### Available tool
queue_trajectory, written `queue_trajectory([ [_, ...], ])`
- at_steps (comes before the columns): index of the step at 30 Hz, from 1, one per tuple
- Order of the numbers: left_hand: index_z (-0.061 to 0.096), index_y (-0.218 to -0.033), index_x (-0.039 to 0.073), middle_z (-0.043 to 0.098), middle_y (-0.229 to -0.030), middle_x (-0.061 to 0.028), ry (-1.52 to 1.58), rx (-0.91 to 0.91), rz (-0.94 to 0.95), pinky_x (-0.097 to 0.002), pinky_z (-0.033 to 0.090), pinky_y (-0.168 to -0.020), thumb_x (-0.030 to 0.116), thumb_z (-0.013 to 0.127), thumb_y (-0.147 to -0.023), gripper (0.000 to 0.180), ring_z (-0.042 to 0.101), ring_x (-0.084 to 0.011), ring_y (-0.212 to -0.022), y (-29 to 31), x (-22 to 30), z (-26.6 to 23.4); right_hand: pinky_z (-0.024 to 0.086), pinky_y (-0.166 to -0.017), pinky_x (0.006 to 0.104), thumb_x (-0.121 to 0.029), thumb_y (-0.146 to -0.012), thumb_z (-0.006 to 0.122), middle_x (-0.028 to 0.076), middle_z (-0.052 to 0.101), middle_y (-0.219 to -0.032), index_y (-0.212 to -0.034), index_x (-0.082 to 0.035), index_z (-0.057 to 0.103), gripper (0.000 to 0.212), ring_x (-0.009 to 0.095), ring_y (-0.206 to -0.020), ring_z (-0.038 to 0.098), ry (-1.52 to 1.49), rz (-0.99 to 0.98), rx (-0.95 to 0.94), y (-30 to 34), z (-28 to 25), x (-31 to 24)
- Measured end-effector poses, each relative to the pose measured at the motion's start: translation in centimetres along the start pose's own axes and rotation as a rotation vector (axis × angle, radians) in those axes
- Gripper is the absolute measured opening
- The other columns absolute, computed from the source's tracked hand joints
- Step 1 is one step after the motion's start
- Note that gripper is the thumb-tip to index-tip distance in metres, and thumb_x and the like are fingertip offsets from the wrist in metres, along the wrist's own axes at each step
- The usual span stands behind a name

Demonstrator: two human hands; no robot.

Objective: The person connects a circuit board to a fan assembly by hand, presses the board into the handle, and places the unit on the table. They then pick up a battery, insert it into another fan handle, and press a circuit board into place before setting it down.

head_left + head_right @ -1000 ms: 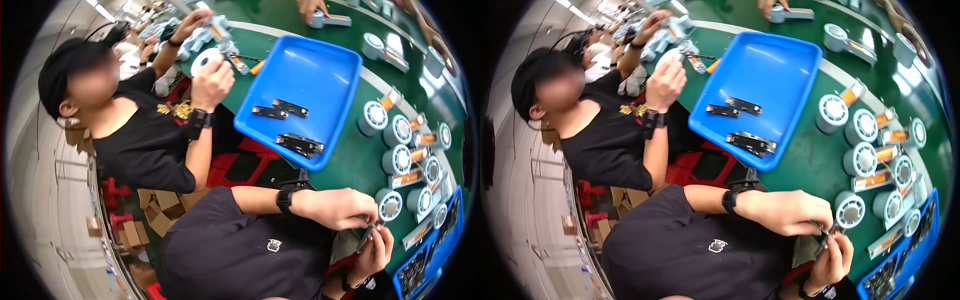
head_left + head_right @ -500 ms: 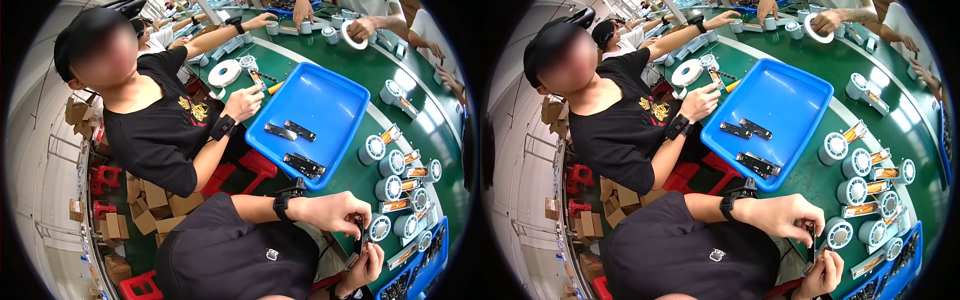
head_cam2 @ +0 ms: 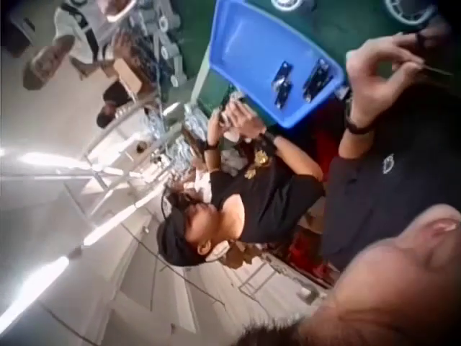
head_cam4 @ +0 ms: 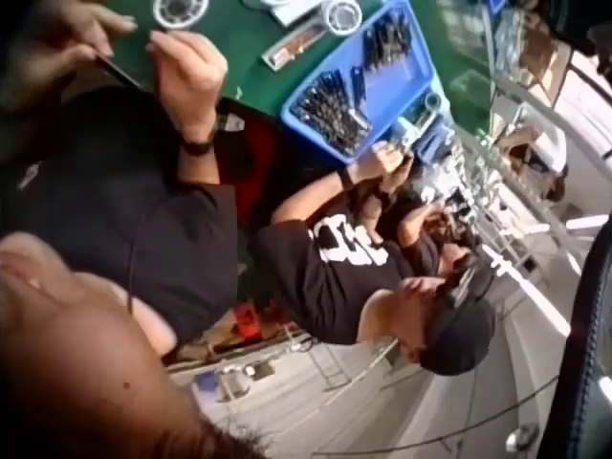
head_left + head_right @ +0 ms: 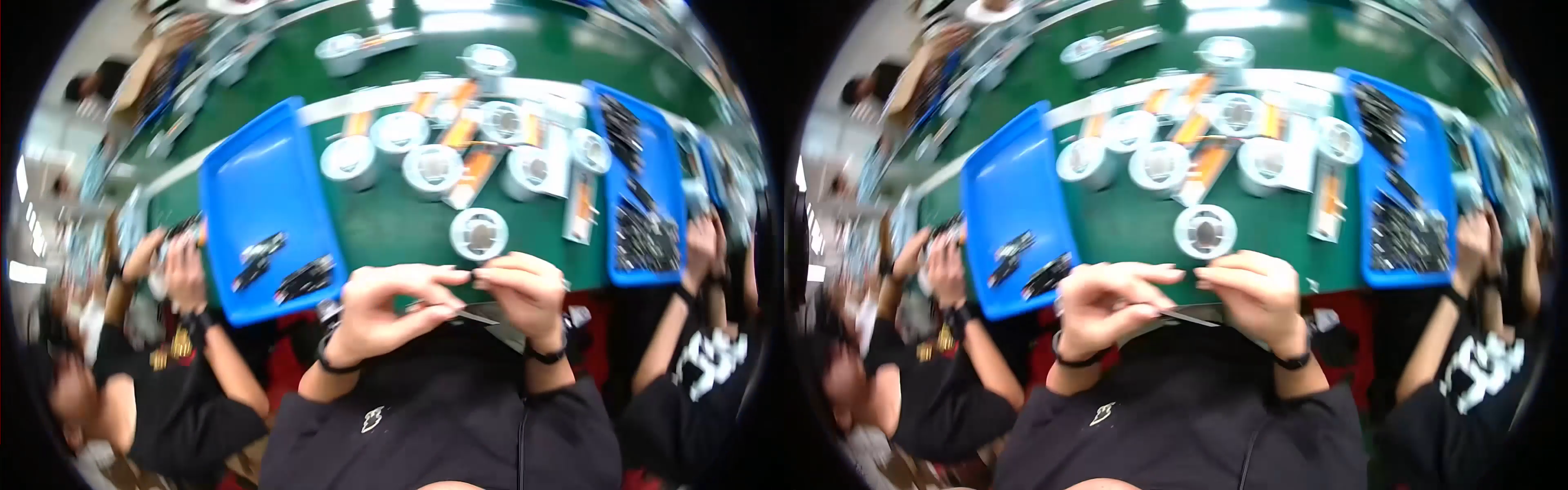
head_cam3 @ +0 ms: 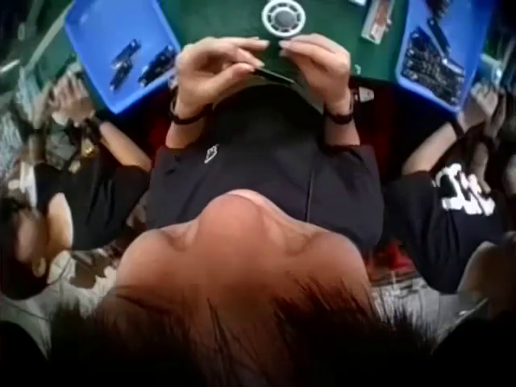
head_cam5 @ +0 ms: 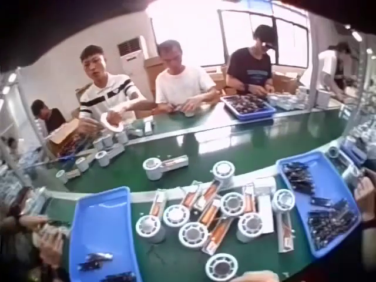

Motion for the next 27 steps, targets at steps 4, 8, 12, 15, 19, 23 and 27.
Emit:
queue_trajectory([
  [4, 0.058, -0.111, -0.003, 0.062, -0.093, -0.0139, 0.024, 0.065, -0.023, -0.0475, 0.058, -0.094, -0.001, 0.057, -0.100, 0.012, 0.071, -0.0271, -0.084, 1.1, -2.1, 0.8, 0.059, -0.067, 0.0342, -0.007, -0.081, 0.081, 0.009, 0.075, -0.093, -0.100, -0.008, 0.079, 0.019, 0.027, -0.079, 0.074, -0.090, 0.019, 0.086, 0.6, 0.1, 1.6],
  [8, 0.056, -0.132, -0.004, 0.059, -0.103, -0.0134, -0.242, -0.065, -0.100, -0.0357, 0.053, -0.089, -0.008, 0.055, -0.095, 0.038, 0.062, -0.0235, -0.087, 2.2, -3.2, 2.7, 0.058, -0.065, 0.0354, -0.011, -0.084, 0.078, 0.007, 0.074, -0.090, -0.094, -0.006, 0.076, 0.011, 0.027, -0.079, 0.073, -0.010, 0.006, 0.133, 1.1, 0.3, -0.3],
  [12, 0.048, -0.147, -0.004, 0.051, -0.114, -0.0100, -0.361, -0.090, -0.173, -0.0269, 0.045, -0.083, -0.007, 0.051, -0.096, 0.051, 0.052, -0.0175, -0.091, 2.2, -4.0, 3.6, 0.058, -0.063, 0.0347, -0.001, -0.081, 0.075, 0.008, 0.074, -0.093, -0.094, -0.005, 0.075, 0.013, 0.028, -0.075, 0.072, 0.011, -0.091, 0.097, 1.0, 0.5, -0.6],
  [15, 0.048, -0.149, -0.004, 0.047, -0.119, -0.0112, -0.383, -0.090, -0.193, -0.0270, 0.044, -0.085, -0.008, 0.051, -0.096, 0.053, 0.051, -0.0187, -0.093, 2.0, -2.3, 4.7, 0.058, -0.062, 0.0349, -0.002, -0.079, 0.075, 0.008, 0.074, -0.093, -0.091, -0.005, 0.074, 0.013, 0.027, -0.074, 0.072, 0.039, -0.140, 0.108, 1.1, -0.4, -1.0],
  [19, 0.043, -0.155, -0.003, 0.044, -0.126, -0.0115, -0.419, -0.174, -0.157, -0.0257, 0.046, -0.084, -0.013, 0.049, -0.091, 0.065, 0.053, -0.0162, -0.094, 1.2, -2.9, 5.6, 0.055, -0.058, 0.0359, 0.002, -0.072, 0.078, 0.010, 0.073, -0.089, -0.091, -0.004, 0.075, 0.020, 0.026, -0.069, 0.070, 0.018, -0.082, 0.110, 0.8, -1.3, 0.2],
  [23, 0.039, -0.157, -0.002, 0.044, -0.124, -0.0114, -0.207, -0.118, -0.308, -0.0270, 0.050, -0.084, -0.015, 0.058, -0.089, 0.072, 0.058, -0.0177, -0.096, 1.6, -3.9, 6.0, 0.050, -0.052, 0.0322, 0.003, -0.071, 0.081, 0.010, 0.073, -0.086, -0.095, -0.002, 0.076, 0.025, 0.023, -0.061, 0.065, -0.055, -0.087, 0.072, 1.1, -1.4, 1.0],
  [27, 0.051, -0.143, -0.002, 0.045, -0.124, -0.0113, 0.347, 0.185, -0.399, -0.0302, 0.056, -0.088, -0.012, 0.070, -0.089, 0.058, 0.063, -0.0184, -0.100, 2.0, -5.2, 5.3, 0.048, -0.050, 0.0303, 0.002, -0.070, 0.083, 0.011, 0.072, -0.085, -0.097, 0.000, 0.077, 0.028, 0.021, -0.059, 0.063, -0.016, -0.109, 0.055, 0.4, -0.4, 1.5],
])
Point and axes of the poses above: each hand's wrist, its own y-axis away from the middle knuckle, its own z-axis out of the palm, x = y × z, the point moved 7 cm from there along -y, towards the middle knuckle
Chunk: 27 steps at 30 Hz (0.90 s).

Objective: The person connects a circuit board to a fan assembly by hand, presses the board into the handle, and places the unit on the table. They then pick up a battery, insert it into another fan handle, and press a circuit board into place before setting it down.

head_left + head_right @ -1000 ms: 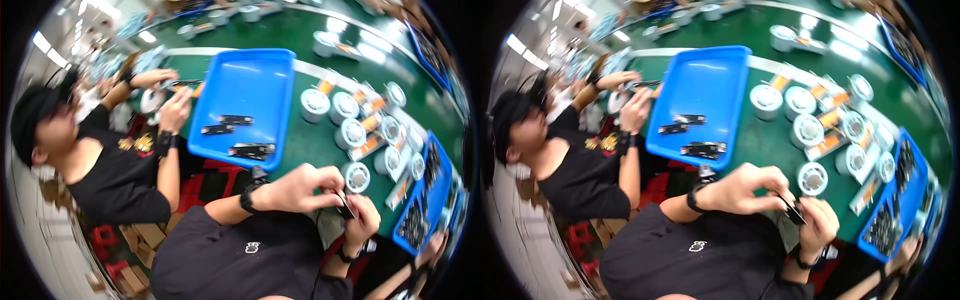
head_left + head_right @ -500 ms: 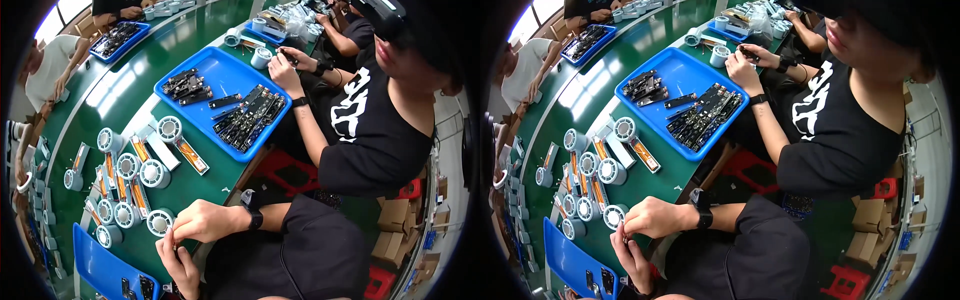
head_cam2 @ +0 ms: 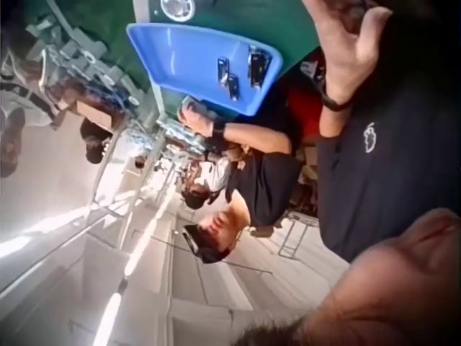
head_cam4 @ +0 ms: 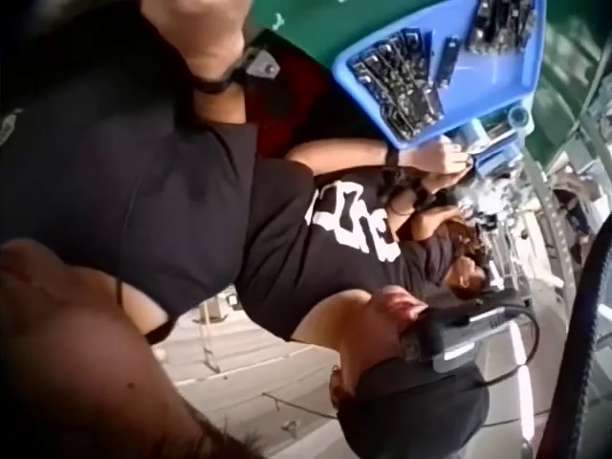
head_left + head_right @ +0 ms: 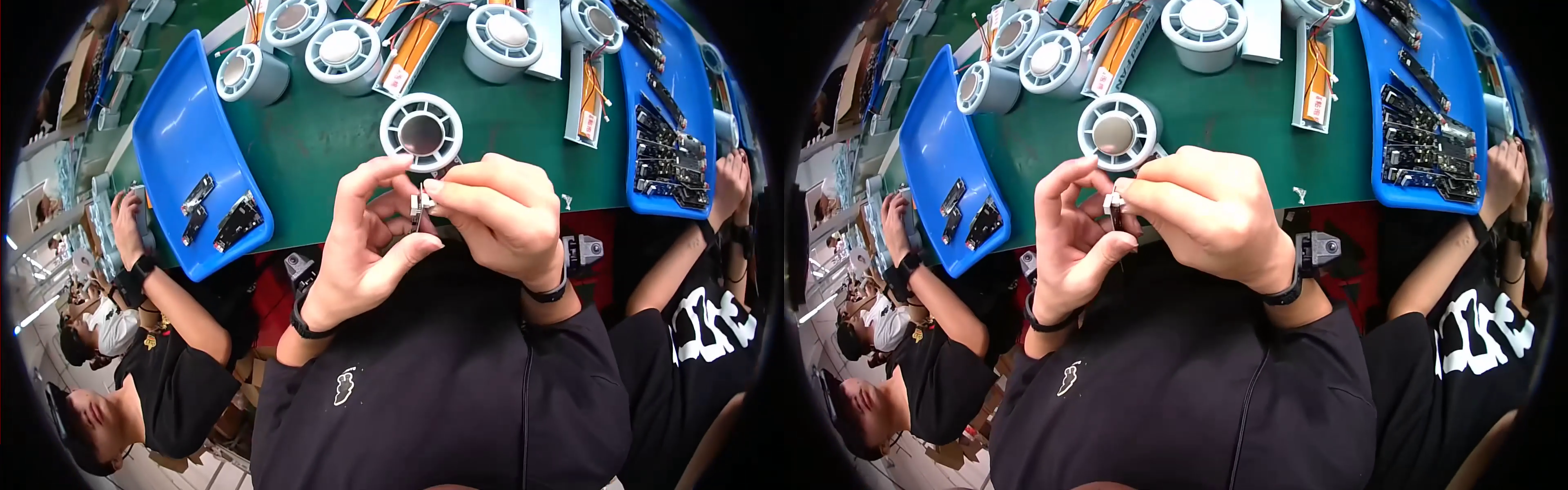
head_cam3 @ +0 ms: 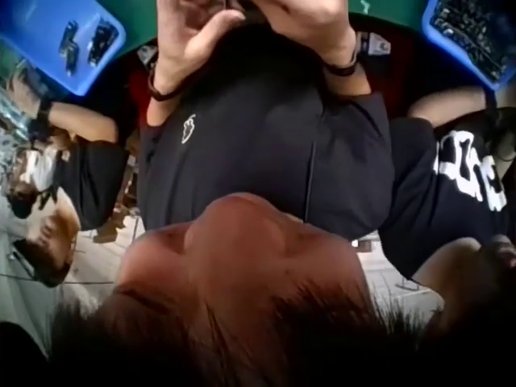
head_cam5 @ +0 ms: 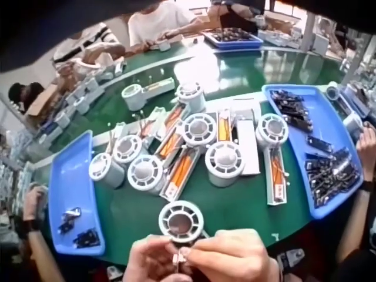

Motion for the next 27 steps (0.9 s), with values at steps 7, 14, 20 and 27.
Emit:
queue_trajectory([
  [7, 0.057, -0.128, -0.003, 0.047, -0.127, -0.0128, -0.215, -0.094, 0.167, -0.0306, 0.061, -0.087, -0.011, 0.074, -0.088, 0.044, 0.066, -0.0210, -0.106, 0.0, 0.5, -0.8, 0.048, -0.050, 0.0302, 0.002, -0.071, 0.083, 0.011, 0.071, -0.084, -0.096, 0.001, 0.075, 0.026, 0.021, -0.058, 0.062, 0.168, -0.039, 0.010, 0.1, 0.7, -1.6],
  [14, 0.059, -0.126, -0.004, 0.050, -0.125, -0.0142, -0.234, -0.187, 0.101, -0.0288, 0.062, -0.084, -0.010, 0.074, -0.088, 0.041, 0.068, -0.0205, -0.102, -0.4, 1.1, -1.1, 0.049, -0.050, 0.0287, 0.001, -0.076, 0.084, 0.009, 0.070, -0.081, -0.094, 0.001, 0.070, 0.023, 0.018, -0.058, 0.064, 0.049, 0.021, -0.031, -0.2, 0.6, -1.0],
  [20, 0.063, -0.123, 0.000, 0.054, -0.122, -0.0134, -0.195, -0.204, 0.057, -0.0278, 0.058, -0.081, -0.009, 0.075, -0.087, 0.039, 0.066, -0.0179, -0.097, -0.5, 0.7, -1.3, 0.051, -0.052, 0.0252, 0.000, -0.076, 0.089, 0.008, 0.072, -0.080, -0.095, -0.001, 0.065, 0.030, 0.012, -0.059, 0.066, -0.071, 0.180, 0.012, 0.1, 0.3, 0.0],
  [27, 0.059, -0.125, -0.002, 0.049, -0.126, -0.0177, -0.531, -0.421, 0.152, -0.0309, 0.060, -0.083, -0.016, 0.067, -0.089, 0.040, 0.068, -0.0216, -0.095, -0.9, 1.4, -1.4, 0.054, -0.055, 0.0244, 0.001, -0.075, 0.089, 0.009, 0.074, -0.082, -0.095, -0.001, 0.065, 0.032, 0.013, -0.061, 0.068, -0.028, 0.157, 0.032, 0.3, 0.2, -0.1],
])
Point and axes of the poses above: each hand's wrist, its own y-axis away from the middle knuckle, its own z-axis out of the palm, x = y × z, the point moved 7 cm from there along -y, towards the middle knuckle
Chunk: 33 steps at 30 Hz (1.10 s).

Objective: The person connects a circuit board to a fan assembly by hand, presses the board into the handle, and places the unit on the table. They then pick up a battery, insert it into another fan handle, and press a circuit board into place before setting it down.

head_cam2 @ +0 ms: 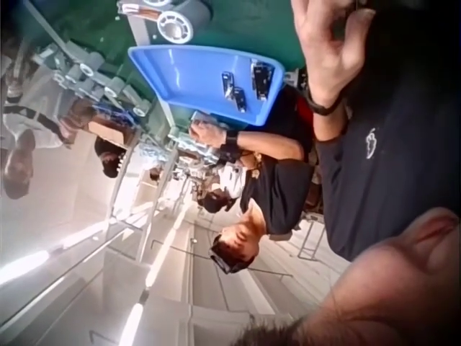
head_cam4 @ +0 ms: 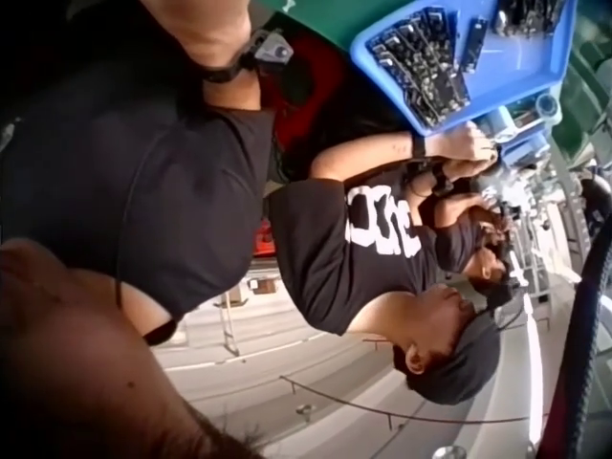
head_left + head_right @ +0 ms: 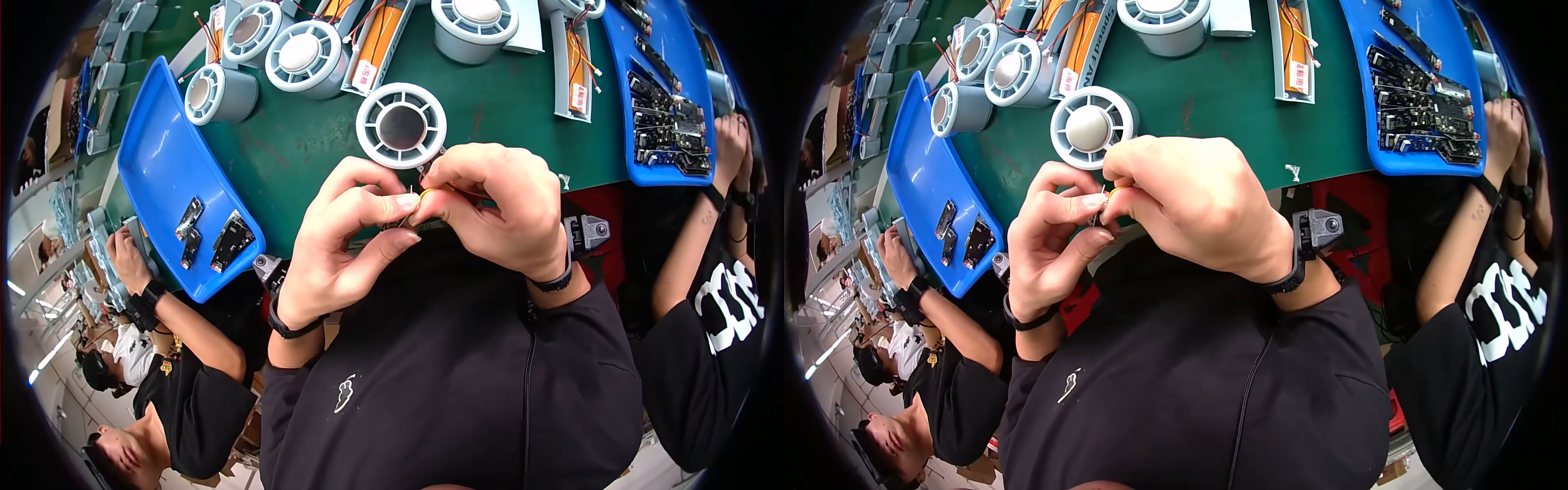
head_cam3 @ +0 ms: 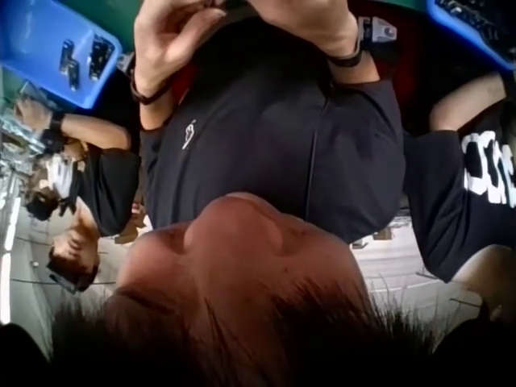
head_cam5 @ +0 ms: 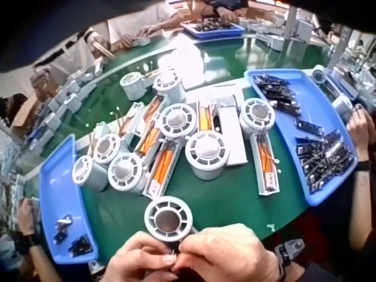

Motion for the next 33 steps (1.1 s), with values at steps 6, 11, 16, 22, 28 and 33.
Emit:
queue_trajectory([
  [6, 0.059, -0.126, -0.002, 0.049, -0.126, -0.0155, 0.007, 0.109, -0.048, -0.0312, 0.056, -0.087, -0.012, 0.068, -0.090, 0.039, 0.064, -0.0190, -0.098, 0.8, -0.2, 0.5, 0.058, -0.060, 0.0266, 0.004, -0.078, 0.086, 0.012, 0.075, -0.086, -0.099, 0.001, 0.066, 0.029, 0.016, -0.071, 0.073, -0.056, 0.058, -0.126, 0.2, -0.4, -0.2],
  [11, 0.070, -0.118, 0.002, 0.059, -0.112, -0.0130, 0.053, 0.613, -0.073, -0.0320, 0.054, -0.081, -0.002, 0.082, -0.080, 0.039, 0.063, -0.0211, -0.098, 1.3, 0.9, -1.7, 0.058, -0.062, 0.0263, 0.005, -0.084, 0.081, 0.014, 0.075, -0.090, -0.102, 0.003, 0.066, 0.024, 0.016, -0.075, 0.072, -0.841, 0.560, 0.242, 1.2, -0.3, 1.9],
  [16, 0.069, -0.121, 0.003, 0.058, -0.113, -0.0136, -0.305, 0.512, -0.018, -0.0325, 0.053, -0.083, 0.001, 0.084, -0.077, 0.046, 0.062, -0.0219, -0.098, 1.4, 0.5, -2.8, 0.059, -0.065, 0.0299, 0.005, -0.089, 0.076, 0.008, 0.075, -0.089, -0.101, 0.002, 0.070, 0.014, 0.014, -0.080, 0.072, -0.767, 0.569, 0.073, 1.0, 0.2, 2.3],
  [22, 0.072, -0.116, 0.003, 0.064, -0.110, -0.0113, -0.478, 0.454, 0.212, -0.0338, 0.054, -0.083, 0.000, 0.085, -0.074, 0.044, 0.063, -0.0255, -0.097, 0.1, 2.3, -2.3, 0.056, -0.062, 0.0302, 0.006, -0.081, 0.077, 0.014, 0.073, -0.083, -0.097, 0.003, 0.074, 0.016, 0.022, -0.072, 0.072, 0.092, -0.076, -0.043, -2.1, 0.2, -2.2],
  [28, 0.073, -0.110, 0.003, 0.068, -0.110, -0.0094, -0.288, 0.481, 0.206, -0.0356, 0.055, -0.084, -0.002, 0.086, -0.071, 0.041, 0.065, -0.0272, -0.101, 0.1, 1.6, -2.0, 0.055, -0.060, 0.0319, 0.006, -0.078, 0.078, 0.014, 0.073, -0.085, -0.098, 0.001, 0.074, 0.021, 0.026, -0.068, 0.070, 0.033, -0.112, -0.067, -1.6, 1.3, -1.6],
  [33, 0.073, -0.110, 0.004, 0.069, -0.111, -0.0104, -0.233, 0.471, 0.195, -0.0353, 0.056, -0.085, -0.001, 0.087, -0.071, 0.042, 0.067, -0.0274, -0.102, 0.4, 1.3, -2.0, 0.056, -0.060, 0.0325, 0.006, -0.079, 0.078, 0.014, 0.073, -0.087, -0.098, 0.001, 0.074, 0.020, 0.027, -0.069, 0.071, 0.023, -0.138, -0.088, -1.4, 1.2, -1.5],
])
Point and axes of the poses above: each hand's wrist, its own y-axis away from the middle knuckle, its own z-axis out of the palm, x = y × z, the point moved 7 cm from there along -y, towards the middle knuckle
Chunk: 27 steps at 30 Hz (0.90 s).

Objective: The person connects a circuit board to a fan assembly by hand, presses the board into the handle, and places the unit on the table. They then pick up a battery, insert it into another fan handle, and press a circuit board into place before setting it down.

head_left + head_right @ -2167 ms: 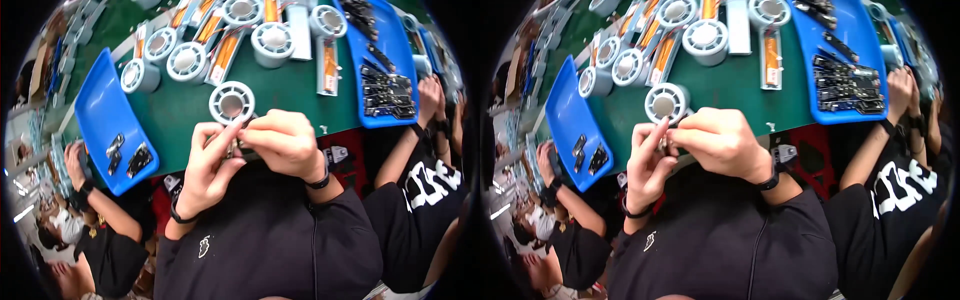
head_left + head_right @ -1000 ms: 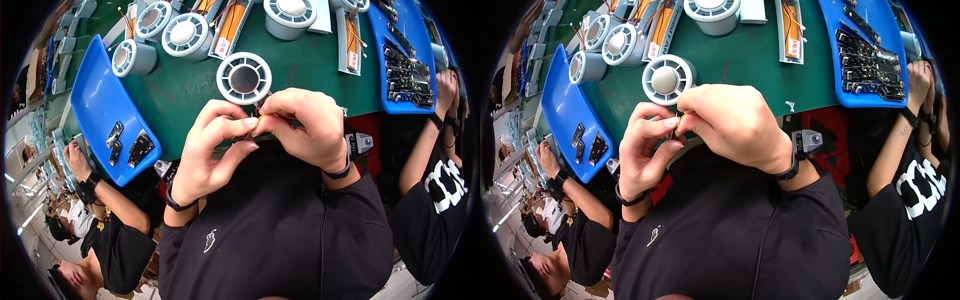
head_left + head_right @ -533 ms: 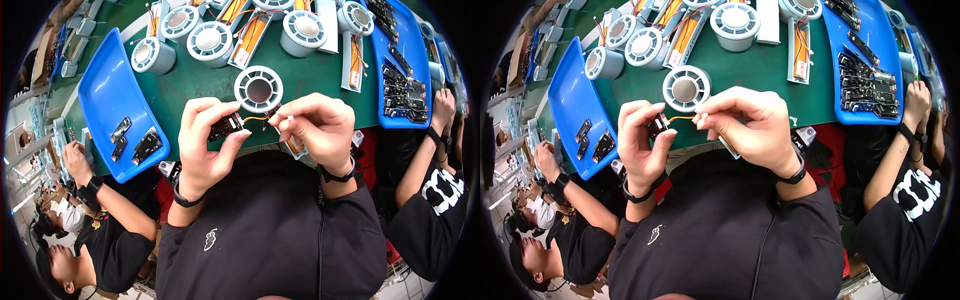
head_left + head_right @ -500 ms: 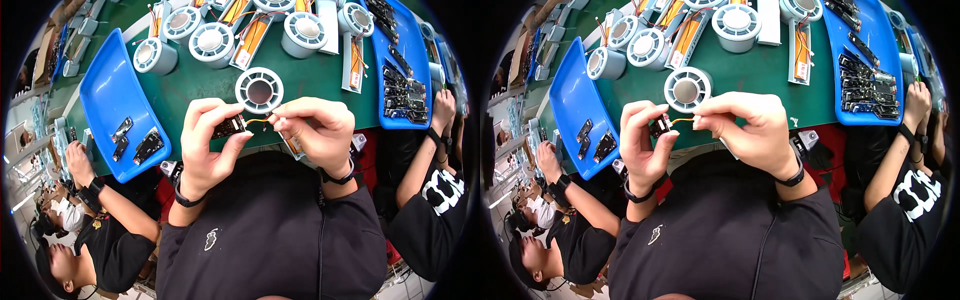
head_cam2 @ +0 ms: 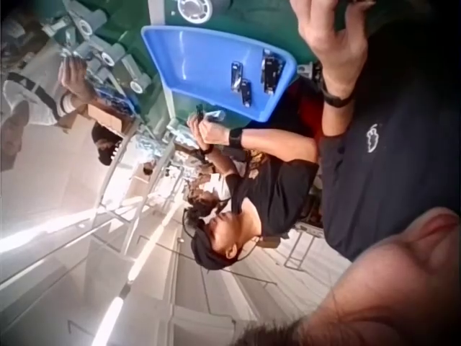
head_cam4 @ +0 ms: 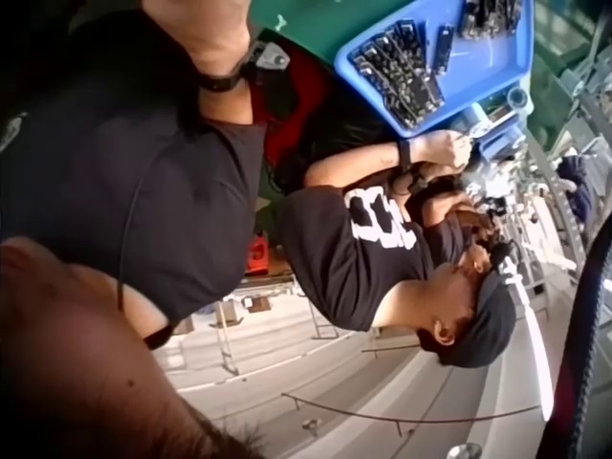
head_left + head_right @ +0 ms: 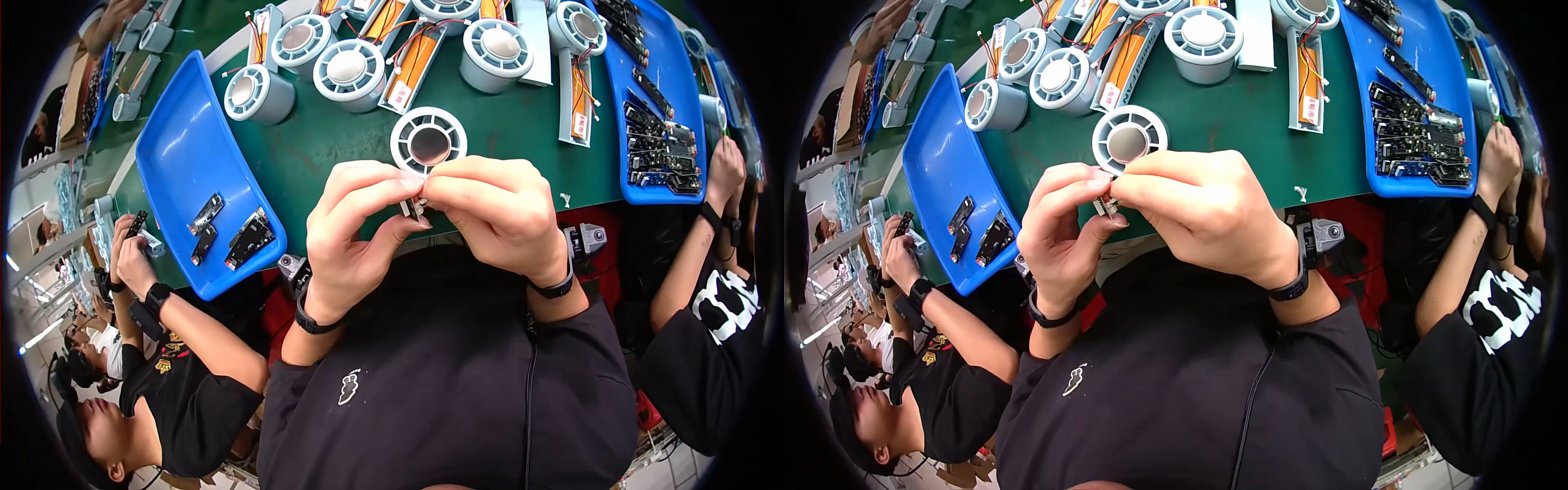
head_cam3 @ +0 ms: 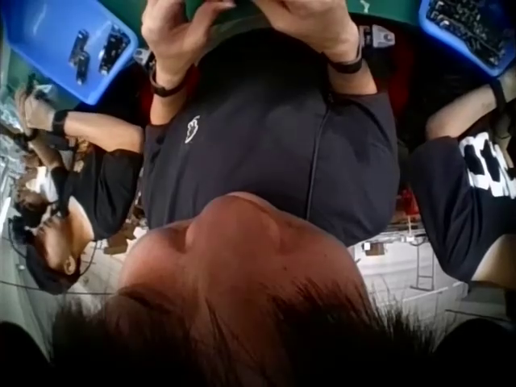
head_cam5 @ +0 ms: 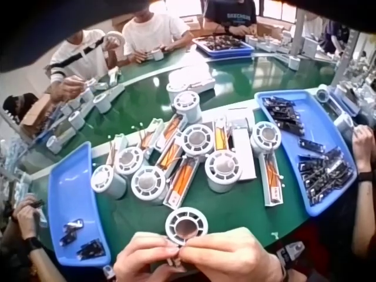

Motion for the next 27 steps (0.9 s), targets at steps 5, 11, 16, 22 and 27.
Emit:
queue_trajectory([
  [5, 0.074, -0.112, 0.004, 0.068, -0.111, -0.0110, 0.068, 0.004, 0.004, -0.0336, 0.057, -0.084, -0.001, 0.088, -0.073, 0.041, 0.069, -0.0254, -0.101, 0.0, -0.1, 0.0, 0.056, -0.060, 0.0324, 0.005, -0.077, 0.078, 0.013, 0.074, -0.087, -0.097, 0.002, 0.073, 0.021, 0.028, -0.070, 0.072, 0.074, -0.041, 0.011, 0.2, 0.3, -0.6],
  [11, 0.076, -0.114, 0.006, 0.066, -0.115, -0.0120, 0.151, 0.032, 0.007, -0.0325, 0.059, -0.082, -0.002, 0.088, -0.074, 0.042, 0.070, -0.0232, -0.100, 0.2, -0.8, 0.5, 0.054, -0.057, 0.0319, 0.005, -0.075, 0.078, 0.013, 0.074, -0.085, -0.098, 0.002, 0.073, 0.023, 0.027, -0.068, 0.072, 0.123, -0.075, 0.095, 0.4, 0.1, -0.7],
  [16, 0.074, -0.116, 0.003, 0.063, -0.120, -0.0140, 0.105, 0.013, 0.029, -0.0338, 0.059, -0.088, -0.011, 0.084, -0.076, 0.044, 0.067, -0.0231, -0.106, 0.3, -0.4, 0.9, 0.053, -0.055, 0.0304, 0.007, -0.077, 0.076, 0.013, 0.074, -0.082, -0.101, 0.002, 0.074, 0.025, 0.025, -0.064, 0.071, 0.164, -0.052, 0.001, 0.4, -0.4, -1.0],
  [22, 0.079, -0.110, 0.010, 0.068, -0.104, -0.0079, -0.035, 0.187, 0.116, -0.0318, 0.058, -0.077, -0.004, 0.086, -0.071, 0.042, 0.069, -0.0229, -0.094, 1.1, -0.2, 0.8, 0.048, -0.052, 0.0277, 0.008, -0.081, 0.072, 0.013, 0.073, -0.077, -0.104, 0.004, 0.074, 0.024, 0.019, -0.056, 0.065, 0.073, 0.107, -0.100, -0.2, 0.4, -2.1],
  [27, 0.079, -0.110, 0.007, 0.067, -0.109, -0.0116, -0.115, 0.179, 0.192, -0.0301, 0.058, -0.084, -0.008, 0.085, -0.073, 0.041, 0.069, -0.0219, -0.099, 0.5, 1.5, 0.9, 0.045, -0.051, 0.0267, 0.005, -0.084, 0.074, 0.011, 0.068, -0.072, -0.104, 0.004, 0.074, 0.020, 0.017, -0.053, 0.060, 0.105, 0.183, 0.061, 2.2, 0.2, -1.7],
])
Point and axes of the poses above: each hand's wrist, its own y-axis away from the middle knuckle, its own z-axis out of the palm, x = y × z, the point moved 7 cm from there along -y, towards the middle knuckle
